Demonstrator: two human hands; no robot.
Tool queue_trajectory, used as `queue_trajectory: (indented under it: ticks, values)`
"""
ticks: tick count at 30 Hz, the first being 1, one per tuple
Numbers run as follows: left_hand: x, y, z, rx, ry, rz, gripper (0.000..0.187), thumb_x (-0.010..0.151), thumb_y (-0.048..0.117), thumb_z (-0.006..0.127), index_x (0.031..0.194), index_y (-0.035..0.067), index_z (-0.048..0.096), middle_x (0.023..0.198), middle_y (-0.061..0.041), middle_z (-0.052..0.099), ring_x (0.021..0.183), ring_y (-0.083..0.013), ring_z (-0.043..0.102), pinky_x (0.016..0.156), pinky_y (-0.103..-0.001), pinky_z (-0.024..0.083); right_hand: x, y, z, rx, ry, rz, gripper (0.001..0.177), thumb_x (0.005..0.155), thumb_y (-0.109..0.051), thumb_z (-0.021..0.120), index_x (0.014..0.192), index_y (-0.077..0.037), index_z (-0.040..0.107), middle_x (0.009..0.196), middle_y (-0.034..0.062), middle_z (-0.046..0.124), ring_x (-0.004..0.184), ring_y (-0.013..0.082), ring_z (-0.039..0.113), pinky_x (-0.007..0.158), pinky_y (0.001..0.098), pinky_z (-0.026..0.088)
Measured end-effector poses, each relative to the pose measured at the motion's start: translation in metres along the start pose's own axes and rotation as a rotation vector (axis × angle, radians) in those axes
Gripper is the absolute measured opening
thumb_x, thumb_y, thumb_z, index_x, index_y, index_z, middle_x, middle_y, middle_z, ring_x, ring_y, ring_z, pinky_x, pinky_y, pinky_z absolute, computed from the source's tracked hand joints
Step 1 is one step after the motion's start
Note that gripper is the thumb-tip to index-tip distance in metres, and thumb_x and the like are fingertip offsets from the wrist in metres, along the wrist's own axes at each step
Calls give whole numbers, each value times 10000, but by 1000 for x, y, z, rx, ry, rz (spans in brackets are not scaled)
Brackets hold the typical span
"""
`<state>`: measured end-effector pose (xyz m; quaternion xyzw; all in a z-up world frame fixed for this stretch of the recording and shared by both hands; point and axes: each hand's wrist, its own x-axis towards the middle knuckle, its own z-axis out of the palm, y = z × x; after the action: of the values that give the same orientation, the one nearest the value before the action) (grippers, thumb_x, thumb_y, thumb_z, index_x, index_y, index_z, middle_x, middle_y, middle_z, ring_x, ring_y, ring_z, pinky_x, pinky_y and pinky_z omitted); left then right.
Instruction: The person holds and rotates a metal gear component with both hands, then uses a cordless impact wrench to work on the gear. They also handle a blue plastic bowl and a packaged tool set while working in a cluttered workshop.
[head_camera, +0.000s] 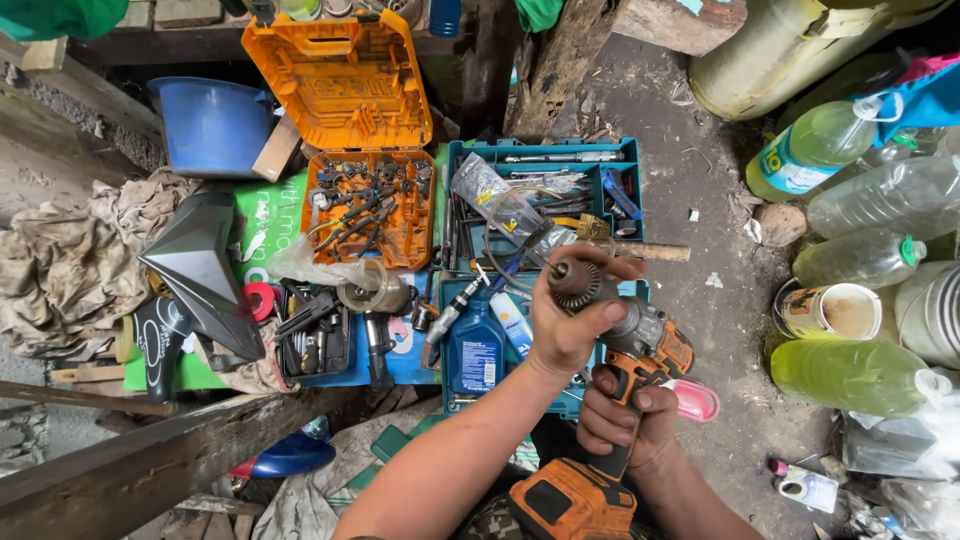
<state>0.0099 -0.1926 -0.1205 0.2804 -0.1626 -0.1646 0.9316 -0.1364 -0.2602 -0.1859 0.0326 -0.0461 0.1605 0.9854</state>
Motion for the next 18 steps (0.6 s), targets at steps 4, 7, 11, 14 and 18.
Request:
queue_trajectory:
  ticks: [4, 7, 11, 14, 18]
  values:
    - [-7, -9, 1, 7, -28, -90, 639, 881, 158, 924, 1397, 66, 559, 1226, -203, 776, 1193, -404, 780, 1099, -477, 627, -9, -1, -16, 21, 1, -7, 309, 893, -201, 730, 1160, -67, 651, 694, -40, 506, 532, 124, 473, 625, 377, 492]
    - [-6, -15, 6, -17, -43, -104, 600, 903, 122, 942, 1392, 64, 600, 1249, -166, 766, 1205, -385, 775, 1088, -458, 622, -11, -4, -21, 28, -18, -30, 328, 909, -217, 730, 1196, -59, 736, 688, -38, 535, 521, 120, 481, 602, 364, 508]
    - [-7, -24, 7, -36, -9, -117, 567, 914, 83, 919, 1377, 74, 591, 1258, -174, 746, 1208, -376, 768, 1098, -458, 622, -13, -6, -20, 33, 6, -39, 300, 889, -232, 746, 1140, -73, 700, 659, -46, 514, 495, 112, 465, 571, 355, 483]
    - [-6, -28, 7, -40, -5, -108, 611, 914, 74, 912, 1407, 71, 549, 1301, -192, 732, 1225, -380, 762, 1108, -456, 624, -15, -8, -21, 34, 14, -45, 295, 886, -235, 752, 1129, -76, 700, 648, -44, 507, 489, 113, 457, 570, 356, 485]
    - [-5, -30, 8, -23, -3, -95, 611, 919, 96, 917, 1407, 74, 550, 1310, -187, 739, 1226, -379, 768, 1108, -449, 629, -17, -8, -21, 27, -3, -50, 337, 952, -272, 740, 1216, -72, 677, 691, -46, 514, 525, 107, 473, 626, 367, 512]
